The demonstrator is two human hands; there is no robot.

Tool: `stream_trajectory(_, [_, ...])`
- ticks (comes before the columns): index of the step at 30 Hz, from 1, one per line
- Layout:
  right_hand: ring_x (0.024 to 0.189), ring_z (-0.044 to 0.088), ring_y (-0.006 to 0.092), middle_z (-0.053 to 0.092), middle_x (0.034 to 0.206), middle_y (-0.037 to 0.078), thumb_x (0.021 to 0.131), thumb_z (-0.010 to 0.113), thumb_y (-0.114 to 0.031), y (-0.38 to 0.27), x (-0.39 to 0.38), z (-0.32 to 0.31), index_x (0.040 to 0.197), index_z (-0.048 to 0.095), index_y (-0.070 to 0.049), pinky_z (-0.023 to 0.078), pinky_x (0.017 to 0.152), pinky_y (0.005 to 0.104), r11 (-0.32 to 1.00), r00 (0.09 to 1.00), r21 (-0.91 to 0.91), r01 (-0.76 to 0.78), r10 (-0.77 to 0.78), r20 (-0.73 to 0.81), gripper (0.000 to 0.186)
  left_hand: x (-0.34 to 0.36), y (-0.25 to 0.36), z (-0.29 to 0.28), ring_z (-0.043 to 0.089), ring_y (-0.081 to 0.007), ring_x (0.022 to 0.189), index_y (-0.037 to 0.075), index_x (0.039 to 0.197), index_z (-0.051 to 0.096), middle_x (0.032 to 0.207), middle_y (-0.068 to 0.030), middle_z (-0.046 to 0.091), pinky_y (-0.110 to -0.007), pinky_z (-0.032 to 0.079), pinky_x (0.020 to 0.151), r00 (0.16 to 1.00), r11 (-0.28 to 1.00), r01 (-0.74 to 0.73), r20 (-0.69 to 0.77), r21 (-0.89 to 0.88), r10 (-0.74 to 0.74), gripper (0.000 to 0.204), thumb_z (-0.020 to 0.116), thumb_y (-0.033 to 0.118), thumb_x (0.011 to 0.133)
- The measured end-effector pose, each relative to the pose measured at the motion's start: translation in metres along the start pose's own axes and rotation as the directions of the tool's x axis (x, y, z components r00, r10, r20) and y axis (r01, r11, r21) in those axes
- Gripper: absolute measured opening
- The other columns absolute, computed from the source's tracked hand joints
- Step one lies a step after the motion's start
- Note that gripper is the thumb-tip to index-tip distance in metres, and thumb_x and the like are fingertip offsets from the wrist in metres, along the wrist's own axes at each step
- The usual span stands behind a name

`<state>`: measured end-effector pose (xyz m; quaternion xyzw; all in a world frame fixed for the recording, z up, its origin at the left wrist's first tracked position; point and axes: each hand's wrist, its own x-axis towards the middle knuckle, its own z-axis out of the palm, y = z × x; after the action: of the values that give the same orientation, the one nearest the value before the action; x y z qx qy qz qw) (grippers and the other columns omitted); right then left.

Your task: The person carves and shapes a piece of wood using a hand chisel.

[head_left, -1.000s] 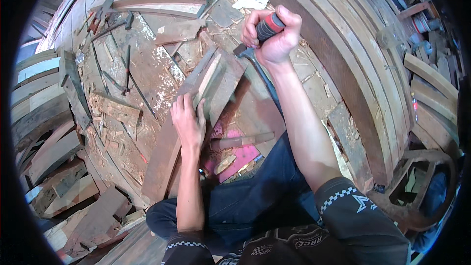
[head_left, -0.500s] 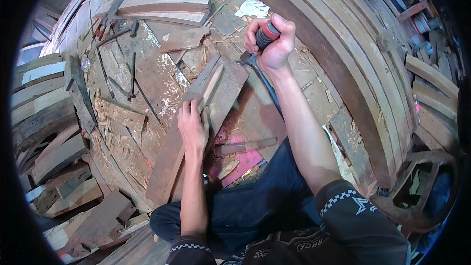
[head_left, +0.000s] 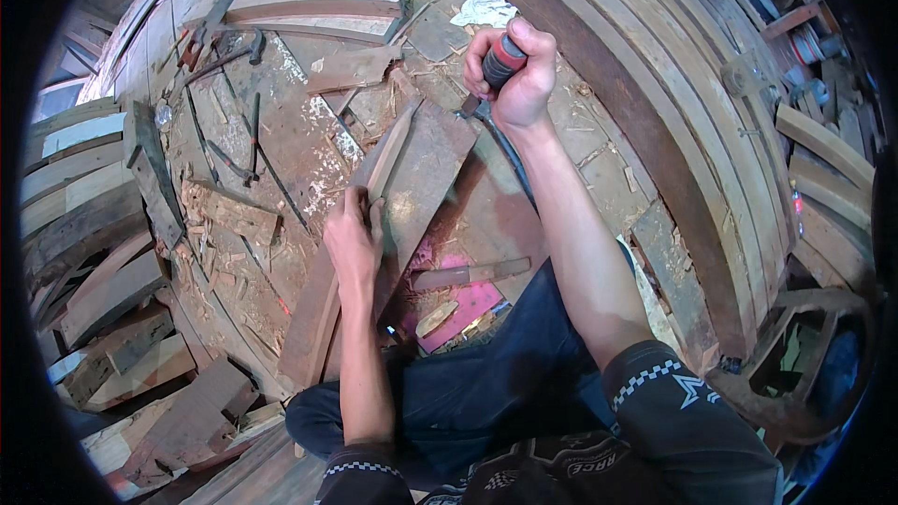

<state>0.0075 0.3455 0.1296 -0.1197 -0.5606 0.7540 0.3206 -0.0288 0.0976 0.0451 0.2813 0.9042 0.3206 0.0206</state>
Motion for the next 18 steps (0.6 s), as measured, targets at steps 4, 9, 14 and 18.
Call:
stream_trajectory(4, [0.043,0.042,0.0100,0.050,0.052,0.005,0.085,0.044,-0.050,0.004,0.001,-0.007,0.060,0.054,-0.003,0.030,0.041,0.0246,0.991,0.996,0.131,0.014,-0.026,0.089,0.053,0.002,-0.003,0.000,0.061,-0.0370,0.079,0.000,0.096,0.062,0.081,-0.0196,0.062,-0.044,0.048,0.070,0.998,0.999,0.035,0.046,-0.009,-0.034,0.019,0.067,0.013,0.082])
stream_trajectory(9, [0.043,0.040,0.0097,0.049,0.051,0.004,0.084,0.043,-0.052,0.006,0.001,-0.007,0.060,0.054,-0.003,0.027,0.041,0.0247,0.990,0.993,0.139,0.009,-0.025,0.115,0.056,-0.001,0.000,0.003,0.061,-0.0359,0.087,0.000,0.095,0.066,0.088,-0.0179,0.065,-0.044,0.050,0.077,0.990,0.988,-0.139,0.048,0.069,0.136,0.023,0.067,0.019,0.081])
stream_trajectory(14, [0.041,0.040,0.0108,0.048,0.048,0.005,0.083,0.044,-0.052,0.006,-0.001,-0.001,0.061,0.054,-0.001,0.028,0.040,0.0260,0.990,0.982,0.137,-0.011,-0.016,0.190,0.056,-0.004,0.005,0.007,0.060,-0.0353,0.088,0.001,0.093,0.067,0.092,-0.0150,0.064,-0.046,0.048,0.078,0.987,1.000,0.002,0.161,-0.023,0.002,0.024,0.069,0.019,0.077])
stream_trajectory(18, [0.039,0.036,0.0128,0.043,0.045,0.005,0.080,0.036,-0.060,0.008,-0.005,0.008,0.055,0.049,-0.002,0.025,0.039,0.0279,0.999,0.987,-0.009,-0.043,0.044,0.154,0.065,-0.005,0.002,0.013,0.059,-0.0333,0.083,0.003,0.089,0.067,0.091,-0.0133,0.064,-0.043,0.046,0.077,0.977,0.980,-0.184,0.120,0.072,0.174,0.022,0.069,0.019,0.073])
